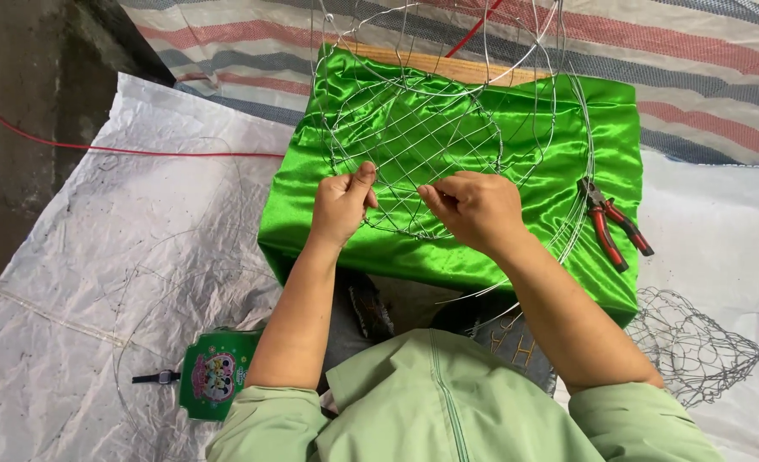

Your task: The person assembles a wire mesh structure by hand, twisting thin metal wires around a circular frame. They use pliers to bend and secure the wires at multiple points, gradually forming a net-like pattern. The work is performed on a green fabric-covered surface with tools and wire scraps nearby.

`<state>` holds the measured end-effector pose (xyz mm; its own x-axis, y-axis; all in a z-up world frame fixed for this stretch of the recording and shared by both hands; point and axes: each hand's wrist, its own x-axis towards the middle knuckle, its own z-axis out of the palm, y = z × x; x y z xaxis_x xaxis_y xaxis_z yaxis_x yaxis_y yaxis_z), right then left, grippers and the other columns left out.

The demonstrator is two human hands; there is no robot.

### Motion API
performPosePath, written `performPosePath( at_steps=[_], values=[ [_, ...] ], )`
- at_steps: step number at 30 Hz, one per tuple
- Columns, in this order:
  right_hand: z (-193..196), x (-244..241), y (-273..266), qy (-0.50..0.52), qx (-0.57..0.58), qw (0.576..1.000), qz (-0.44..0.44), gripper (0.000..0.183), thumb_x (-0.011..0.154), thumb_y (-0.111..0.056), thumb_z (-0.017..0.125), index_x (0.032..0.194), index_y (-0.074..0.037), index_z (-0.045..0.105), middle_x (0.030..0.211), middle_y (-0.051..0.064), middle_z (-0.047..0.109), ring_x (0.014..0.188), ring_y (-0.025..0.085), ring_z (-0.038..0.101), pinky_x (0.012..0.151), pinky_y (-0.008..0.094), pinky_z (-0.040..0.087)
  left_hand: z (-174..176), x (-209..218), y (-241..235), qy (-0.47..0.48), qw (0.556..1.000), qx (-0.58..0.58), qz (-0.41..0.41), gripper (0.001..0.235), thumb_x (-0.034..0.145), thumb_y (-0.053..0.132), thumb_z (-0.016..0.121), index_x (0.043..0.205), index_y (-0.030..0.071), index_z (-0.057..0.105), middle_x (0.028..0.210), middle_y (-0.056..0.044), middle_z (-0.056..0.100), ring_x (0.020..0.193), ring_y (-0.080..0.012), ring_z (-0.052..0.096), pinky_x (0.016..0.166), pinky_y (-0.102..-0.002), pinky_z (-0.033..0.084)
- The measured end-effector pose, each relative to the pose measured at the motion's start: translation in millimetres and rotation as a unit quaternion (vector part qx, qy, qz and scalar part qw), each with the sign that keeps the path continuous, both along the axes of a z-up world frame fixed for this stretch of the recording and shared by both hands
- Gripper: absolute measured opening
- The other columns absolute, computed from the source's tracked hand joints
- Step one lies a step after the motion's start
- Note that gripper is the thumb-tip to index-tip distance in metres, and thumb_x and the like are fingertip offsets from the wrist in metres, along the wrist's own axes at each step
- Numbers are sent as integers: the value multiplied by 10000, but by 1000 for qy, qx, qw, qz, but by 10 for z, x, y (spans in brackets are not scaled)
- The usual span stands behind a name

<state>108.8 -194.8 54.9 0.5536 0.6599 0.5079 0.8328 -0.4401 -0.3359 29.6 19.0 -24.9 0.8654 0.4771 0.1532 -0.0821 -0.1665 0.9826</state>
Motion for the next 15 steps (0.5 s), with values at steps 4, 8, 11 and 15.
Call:
performPosePath(
  at_steps=[4,8,11,15],
  values=[
    [13,60,-5,21,-14,1000,11,349,1027,-347,652,794,-100,733,632,115,643,617,393,647,557,473,506,-5,25,-8,19,1000,2,7,683,1063,565,552,593,92,697,380,-21,475,372,-113,466,512,-255,438],
    [-56,157,-32,49,-39,998,-5,310,1019,-402,651,852,-168,766,683,75,682,677,364,685,568,440,526,54,71,-77,29,999,-33,15,684,1051,579,563,611,71,690,420,-40,492,397,-120,488,508,-249,427],
    [-90,204,-18,50,-38,998,-8,295,1020,-410,651,879,-184,776,708,67,699,691,352,695,581,437,534,39,112,-72,34,999,-35,25,682,1048,579,567,612,69,691,421,-44,481,407,-127,494,510,-255,426],
    [-180,264,-37,51,-35,998,-11,285,1021,-426,658,912,-196,787,741,67,718,728,349,712,592,441,542,56,120,-75,48,998,-23,36,672,1030,577,601,580,85,688,408,-43,477,398,-133,515,490,-256,427]
  ],
)
